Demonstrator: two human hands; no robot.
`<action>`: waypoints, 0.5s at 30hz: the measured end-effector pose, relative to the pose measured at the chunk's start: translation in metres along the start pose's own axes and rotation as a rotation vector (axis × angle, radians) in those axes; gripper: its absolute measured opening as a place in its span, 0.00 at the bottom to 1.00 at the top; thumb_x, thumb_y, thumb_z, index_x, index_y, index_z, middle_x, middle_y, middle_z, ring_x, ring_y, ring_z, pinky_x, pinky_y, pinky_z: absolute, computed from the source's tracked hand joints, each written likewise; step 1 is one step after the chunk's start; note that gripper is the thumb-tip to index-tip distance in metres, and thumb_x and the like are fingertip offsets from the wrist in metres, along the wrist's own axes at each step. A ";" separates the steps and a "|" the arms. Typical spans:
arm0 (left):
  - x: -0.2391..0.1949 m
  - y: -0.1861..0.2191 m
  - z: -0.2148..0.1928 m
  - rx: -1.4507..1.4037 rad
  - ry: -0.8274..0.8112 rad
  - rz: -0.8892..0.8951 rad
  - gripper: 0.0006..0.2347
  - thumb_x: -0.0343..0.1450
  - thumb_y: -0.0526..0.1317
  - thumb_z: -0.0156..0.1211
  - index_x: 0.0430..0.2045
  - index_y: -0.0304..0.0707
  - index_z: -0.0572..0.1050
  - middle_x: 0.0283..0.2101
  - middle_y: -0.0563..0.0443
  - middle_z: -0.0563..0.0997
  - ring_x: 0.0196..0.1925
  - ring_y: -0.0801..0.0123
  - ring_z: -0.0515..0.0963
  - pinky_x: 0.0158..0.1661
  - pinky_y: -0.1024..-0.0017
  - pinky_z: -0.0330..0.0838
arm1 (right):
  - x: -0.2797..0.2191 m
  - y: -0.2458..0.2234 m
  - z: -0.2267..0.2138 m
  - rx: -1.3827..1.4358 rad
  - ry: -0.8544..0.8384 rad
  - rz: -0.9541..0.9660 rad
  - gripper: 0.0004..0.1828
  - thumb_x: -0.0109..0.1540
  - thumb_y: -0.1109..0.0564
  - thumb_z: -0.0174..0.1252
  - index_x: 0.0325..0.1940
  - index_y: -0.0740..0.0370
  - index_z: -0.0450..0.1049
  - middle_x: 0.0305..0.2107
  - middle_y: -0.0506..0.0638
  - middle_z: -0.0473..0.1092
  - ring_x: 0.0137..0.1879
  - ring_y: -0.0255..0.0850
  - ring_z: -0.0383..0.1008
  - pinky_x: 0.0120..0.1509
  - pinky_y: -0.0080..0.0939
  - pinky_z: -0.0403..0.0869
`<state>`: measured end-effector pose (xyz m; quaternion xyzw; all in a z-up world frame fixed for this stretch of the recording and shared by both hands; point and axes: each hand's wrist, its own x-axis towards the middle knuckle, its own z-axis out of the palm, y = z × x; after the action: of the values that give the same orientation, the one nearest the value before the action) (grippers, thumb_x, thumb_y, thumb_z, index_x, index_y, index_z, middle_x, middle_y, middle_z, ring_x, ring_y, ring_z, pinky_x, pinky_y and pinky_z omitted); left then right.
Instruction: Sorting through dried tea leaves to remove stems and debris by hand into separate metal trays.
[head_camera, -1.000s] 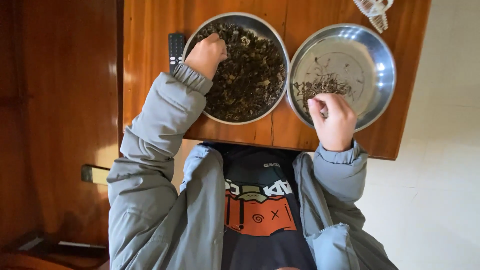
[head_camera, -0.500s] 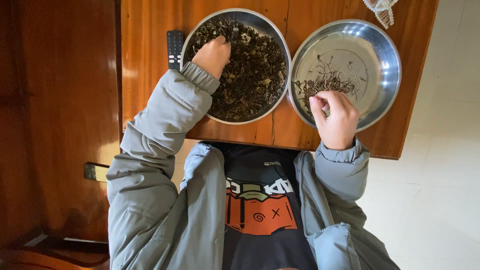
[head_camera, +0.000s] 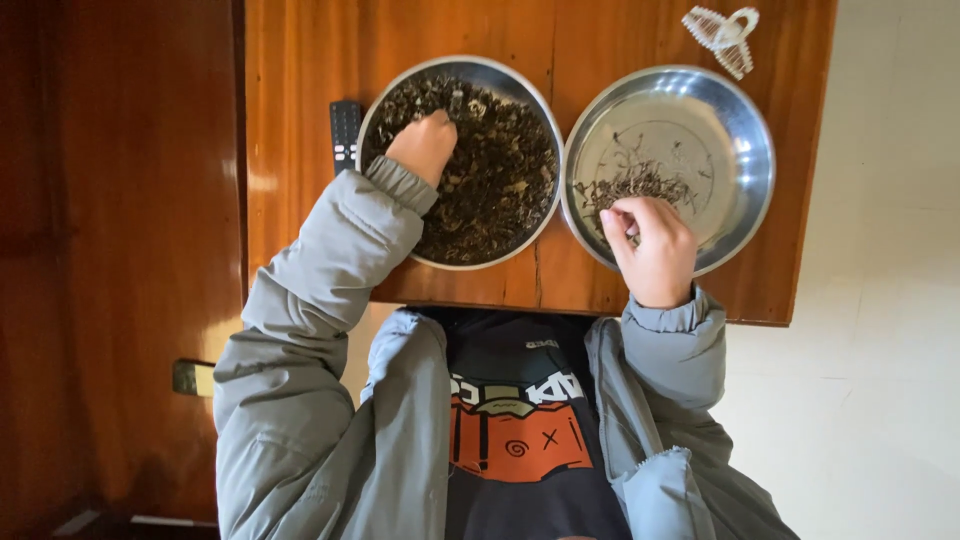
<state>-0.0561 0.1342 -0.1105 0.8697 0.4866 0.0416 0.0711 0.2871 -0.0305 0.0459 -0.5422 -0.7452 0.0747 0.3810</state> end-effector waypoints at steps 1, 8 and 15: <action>0.000 0.000 -0.001 0.005 0.006 0.007 0.04 0.70 0.23 0.62 0.24 0.22 0.75 0.39 0.32 0.77 0.23 0.54 0.79 0.22 0.60 0.81 | 0.001 -0.001 -0.001 -0.004 0.010 -0.002 0.07 0.67 0.59 0.67 0.36 0.60 0.77 0.22 0.49 0.71 0.29 0.44 0.74 0.37 0.41 0.76; -0.003 0.003 -0.027 -0.016 0.007 0.029 0.04 0.71 0.26 0.65 0.28 0.22 0.75 0.40 0.35 0.77 0.26 0.52 0.80 0.24 0.60 0.82 | 0.002 -0.006 -0.007 -0.004 -0.006 -0.006 0.07 0.68 0.60 0.66 0.36 0.60 0.77 0.21 0.48 0.71 0.28 0.43 0.74 0.37 0.40 0.76; -0.002 0.007 -0.029 0.016 0.087 0.164 0.09 0.69 0.33 0.71 0.23 0.34 0.74 0.34 0.50 0.72 0.29 0.62 0.79 0.29 0.70 0.81 | -0.002 -0.003 -0.004 -0.021 -0.011 -0.025 0.06 0.68 0.59 0.66 0.37 0.59 0.76 0.22 0.47 0.71 0.29 0.43 0.73 0.38 0.41 0.76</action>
<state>-0.0553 0.1310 -0.0809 0.9046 0.4167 0.0812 0.0393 0.2875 -0.0343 0.0495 -0.5366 -0.7546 0.0652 0.3720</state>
